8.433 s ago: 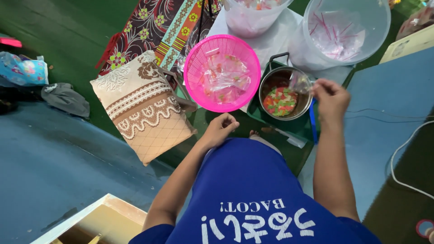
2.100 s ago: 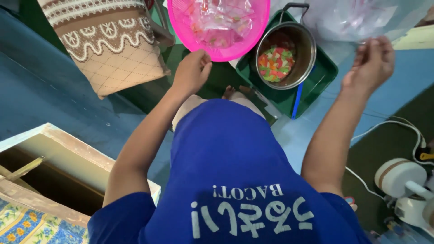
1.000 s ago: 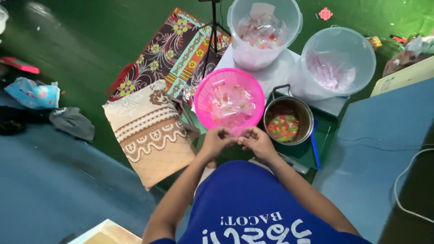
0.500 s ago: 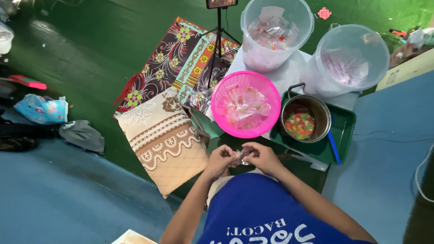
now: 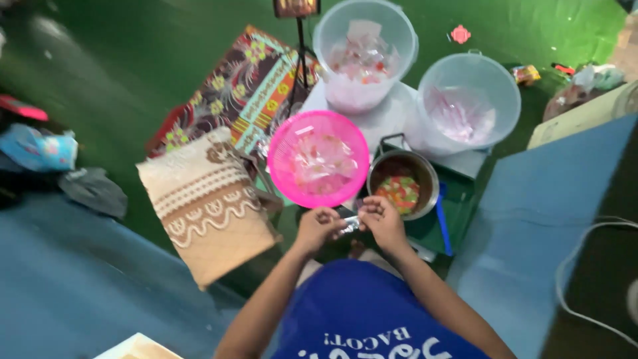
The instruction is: Manually packing small silver packets and colorful snack items into individual plastic bags.
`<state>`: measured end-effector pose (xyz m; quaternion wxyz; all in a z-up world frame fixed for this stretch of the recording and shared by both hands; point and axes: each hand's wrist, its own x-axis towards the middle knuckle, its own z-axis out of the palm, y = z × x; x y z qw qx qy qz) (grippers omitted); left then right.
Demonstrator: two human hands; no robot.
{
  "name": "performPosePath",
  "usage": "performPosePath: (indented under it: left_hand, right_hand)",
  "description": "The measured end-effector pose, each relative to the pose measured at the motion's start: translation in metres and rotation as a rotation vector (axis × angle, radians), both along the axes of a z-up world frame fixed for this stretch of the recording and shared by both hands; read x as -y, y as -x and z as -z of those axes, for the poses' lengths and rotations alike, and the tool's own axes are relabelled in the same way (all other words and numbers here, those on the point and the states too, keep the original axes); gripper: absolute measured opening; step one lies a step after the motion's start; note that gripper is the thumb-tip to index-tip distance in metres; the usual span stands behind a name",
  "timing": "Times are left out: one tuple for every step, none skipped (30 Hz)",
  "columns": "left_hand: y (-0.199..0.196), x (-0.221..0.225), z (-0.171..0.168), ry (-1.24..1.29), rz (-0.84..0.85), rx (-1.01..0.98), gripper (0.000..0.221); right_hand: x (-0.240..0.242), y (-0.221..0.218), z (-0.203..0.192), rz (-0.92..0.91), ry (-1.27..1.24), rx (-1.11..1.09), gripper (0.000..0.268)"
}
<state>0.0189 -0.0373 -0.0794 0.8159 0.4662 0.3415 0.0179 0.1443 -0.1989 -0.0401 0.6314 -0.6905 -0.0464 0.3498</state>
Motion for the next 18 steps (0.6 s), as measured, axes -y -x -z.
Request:
performPosePath:
  left_hand:
    - [-0.01,0.002,-0.008,-0.001,-0.06,-0.015,0.035]
    - [-0.013,0.009,-0.019,0.014,-0.067,-0.019,0.035]
    - [-0.014,0.011,-0.03,-0.108,-0.033,-0.091,0.035]
    - [-0.013,0.013,-0.042,-0.229,0.002,-0.163,0.035]
    - [-0.01,0.016,-0.054,-0.223,-0.002,-0.178,0.035]
    - [-0.006,0.018,-0.067,-0.446,0.084,-0.224,0.045]
    - [-0.001,0.018,-0.08,-0.67,0.176,-0.267,0.055]
    - [0.006,0.022,-0.09,-0.665,0.177,-0.281,0.055]
    - [0.008,0.021,-0.099,-0.84,0.221,-0.185,0.052]
    - [0.012,0.019,-0.109,-1.014,0.264,-0.086,0.048]
    - [0.013,0.015,-0.098,-1.02,0.271,-0.082,0.048]
    - [0.014,0.011,-0.088,-1.15,0.316,0.044,0.032]
    - [0.023,0.008,-0.079,-1.267,0.371,0.169,0.016]
    - [0.031,0.008,-0.078,-1.263,0.388,0.169,0.016]
    - [0.027,-0.001,-0.077,-1.207,0.398,0.138,0.013]
    - [0.024,-0.011,-0.077,-1.152,0.408,0.108,0.01]
    - [0.024,-0.02,-0.078,-1.171,0.407,0.124,0.01]
    - [0.024,-0.029,-0.077,-1.054,0.35,0.086,0.01]
  right_hand:
    - [0.006,-0.01,0.007,0.05,-0.069,-0.024,0.042]
    - [0.013,-0.013,0.0,0.043,-0.054,-0.028,0.042]
    - [0.016,-0.015,-0.007,0.038,-0.049,-0.018,0.039]
    - [0.018,-0.015,-0.014,0.033,-0.043,-0.008,0.037]
    - [0.018,-0.014,-0.022,0.027,-0.038,-0.023,0.037]
    - [0.018,-0.012,-0.031,-0.029,0.03,0.095,0.038]
    - [0.016,-0.01,-0.04,-0.083,0.094,0.214,0.039]
    - [0.018,-0.007,-0.035,-0.089,0.097,0.201,0.039]
    - [0.017,-0.009,-0.031,-0.257,0.125,0.506,0.042]
    - [0.015,-0.009,-0.027,-0.426,0.15,0.812,0.045]
    - [0.012,-0.01,-0.021,-0.416,0.149,0.812,0.045]
    - [0.008,-0.009,-0.016,-0.48,0.119,0.926,0.045]
    - [0.007,-0.001,-0.012,-0.541,0.093,1.027,0.046]
    - [0.007,0.01,-0.011,-0.531,0.098,1.015,0.046]
    - [-0.002,0.01,-0.01,-0.549,0.13,1.004,0.046]
    - [-0.012,0.009,-0.011,-0.567,0.162,0.992,0.046]
    - [-0.023,0.01,-0.013,-0.551,0.156,1.012,0.046]
    - [-0.034,0.011,-0.014,-0.484,0.165,0.823,0.046]
